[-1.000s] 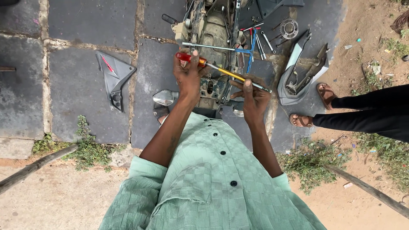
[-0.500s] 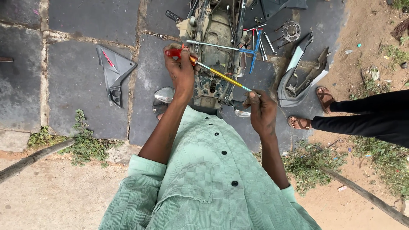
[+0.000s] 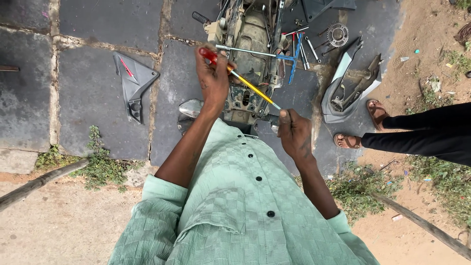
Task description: The person works on a disassembled scooter frame lying on stone paving, using wrenches, a T-handle tool and a screwdriver to loosen, remove and reposition fasteners on the frame. They pick tools from the ground, work on different parts of the frame, and handle removed bolts and components.
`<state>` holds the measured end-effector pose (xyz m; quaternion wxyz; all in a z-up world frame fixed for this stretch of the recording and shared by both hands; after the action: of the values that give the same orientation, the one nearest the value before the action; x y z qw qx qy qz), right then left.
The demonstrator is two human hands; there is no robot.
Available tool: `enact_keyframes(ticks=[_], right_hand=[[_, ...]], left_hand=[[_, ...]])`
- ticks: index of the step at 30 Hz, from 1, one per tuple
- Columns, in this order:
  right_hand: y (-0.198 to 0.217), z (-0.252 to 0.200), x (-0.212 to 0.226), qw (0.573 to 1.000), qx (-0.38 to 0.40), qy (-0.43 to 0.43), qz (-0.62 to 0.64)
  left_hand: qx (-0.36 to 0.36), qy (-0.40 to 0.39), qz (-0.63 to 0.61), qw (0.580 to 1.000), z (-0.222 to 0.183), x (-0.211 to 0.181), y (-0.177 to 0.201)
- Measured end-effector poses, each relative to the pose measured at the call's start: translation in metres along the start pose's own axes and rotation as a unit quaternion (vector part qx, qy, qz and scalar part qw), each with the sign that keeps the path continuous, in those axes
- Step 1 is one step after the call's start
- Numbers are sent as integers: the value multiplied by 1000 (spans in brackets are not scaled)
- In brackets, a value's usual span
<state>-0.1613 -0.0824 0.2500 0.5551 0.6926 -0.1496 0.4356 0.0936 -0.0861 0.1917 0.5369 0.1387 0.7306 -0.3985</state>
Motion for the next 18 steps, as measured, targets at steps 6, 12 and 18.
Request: enact_keyframes(ticks=[6, 12, 18], right_hand=[[-7, 8, -38, 981, 44, -102, 158], [-16, 28, -68, 997, 81, 11, 5], [29, 54, -1, 981, -42, 117, 148]], left_hand=[[50, -26, 26, 998, -3, 3, -18], [245, -121, 100, 957, -1, -34, -56], [398, -187, 218, 871, -19, -15, -75]])
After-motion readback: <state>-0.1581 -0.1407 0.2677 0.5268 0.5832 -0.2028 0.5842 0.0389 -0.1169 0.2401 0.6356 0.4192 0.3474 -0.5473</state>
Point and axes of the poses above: each hand's wrist, its own z-axis towards the middle knuckle, its own y-axis out of the back of the hand, x = y × z, the point moved 4 cm from there along z, towards the middle knuckle, and after that the axes turned 4 degrees about -z, right-handed, at the moved point
